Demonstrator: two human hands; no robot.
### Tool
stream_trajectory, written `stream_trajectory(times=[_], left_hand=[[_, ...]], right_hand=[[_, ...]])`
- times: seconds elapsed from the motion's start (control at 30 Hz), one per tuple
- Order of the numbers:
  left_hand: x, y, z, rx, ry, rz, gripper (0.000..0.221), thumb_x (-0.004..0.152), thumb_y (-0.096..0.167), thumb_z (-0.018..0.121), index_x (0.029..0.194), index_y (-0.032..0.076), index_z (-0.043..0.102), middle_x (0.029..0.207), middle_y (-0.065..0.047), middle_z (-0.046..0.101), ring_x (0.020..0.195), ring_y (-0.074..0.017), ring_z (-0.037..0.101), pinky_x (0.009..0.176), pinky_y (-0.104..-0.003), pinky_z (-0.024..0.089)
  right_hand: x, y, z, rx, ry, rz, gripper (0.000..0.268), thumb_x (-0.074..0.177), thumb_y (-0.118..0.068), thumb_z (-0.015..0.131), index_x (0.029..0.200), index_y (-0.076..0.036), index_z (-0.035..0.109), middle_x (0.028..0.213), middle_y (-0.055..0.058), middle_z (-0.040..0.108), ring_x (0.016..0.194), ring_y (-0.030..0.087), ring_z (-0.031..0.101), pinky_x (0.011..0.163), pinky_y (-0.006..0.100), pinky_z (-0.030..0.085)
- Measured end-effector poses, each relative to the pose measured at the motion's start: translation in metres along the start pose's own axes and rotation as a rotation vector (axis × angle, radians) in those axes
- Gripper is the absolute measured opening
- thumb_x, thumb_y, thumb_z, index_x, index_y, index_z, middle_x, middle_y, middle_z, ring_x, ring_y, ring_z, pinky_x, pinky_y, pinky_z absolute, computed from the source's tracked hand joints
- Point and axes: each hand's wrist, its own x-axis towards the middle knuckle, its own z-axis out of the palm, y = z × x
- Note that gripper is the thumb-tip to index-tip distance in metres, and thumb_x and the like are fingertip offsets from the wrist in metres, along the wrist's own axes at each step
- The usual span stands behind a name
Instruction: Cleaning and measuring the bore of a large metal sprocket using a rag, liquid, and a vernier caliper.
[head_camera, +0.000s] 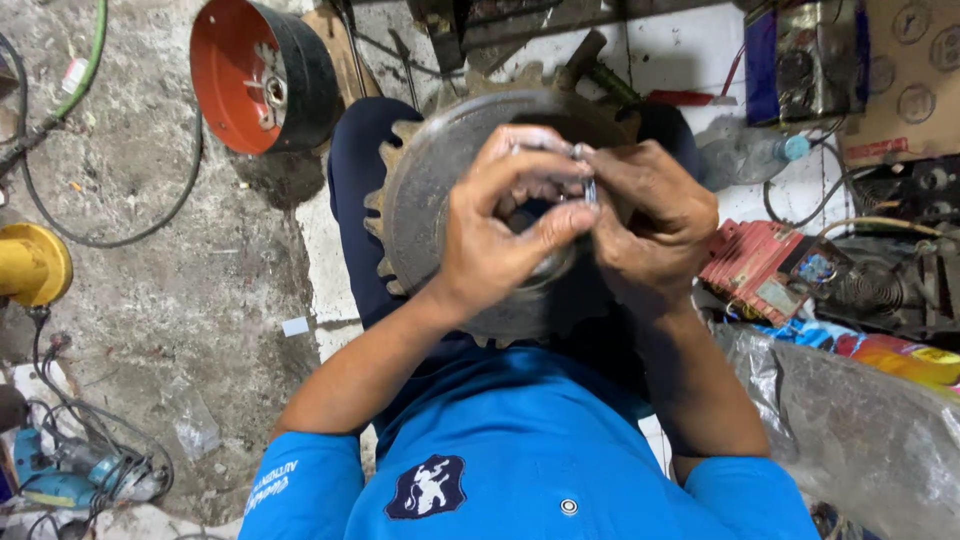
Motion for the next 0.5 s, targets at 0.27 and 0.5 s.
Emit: stream_trajectory(times=[0.27, 0.5], left_hand=[[0.019, 0.016, -0.011, -0.196, -0.026, -0.208, 0.017, 0.099, 0.024, 0.074, 0.107, 0.011, 0.066, 0.109, -0.003, 0.065, 0.098, -0.0093, 0.066, 0.089, -0.02, 0.055], [0.019, 0.022, -0.069, 0.318, 0.136, -0.102, 0.017, 0.102, 0.007, 0.076, 0.106, 0.01, 0.06, 0.097, -0.003, 0.062, 0.088, -0.0125, 0.059, 0.078, -0.027, 0.052]], right_hand=[[0.003, -0.016, -0.003, -0.188, -0.055, 0.034, 0.01, 0.104, 0.011, 0.069, 0.114, 0.011, 0.07, 0.105, 0.026, 0.07, 0.09, 0.034, 0.065, 0.084, 0.041, 0.05], [-0.026, 0.001, -0.04, 0.051, 0.142, 0.405, 0.028, 0.109, -0.021, 0.075, 0.124, -0.003, 0.061, 0.115, 0.017, 0.062, 0.089, 0.027, 0.068, 0.077, 0.039, 0.068]])
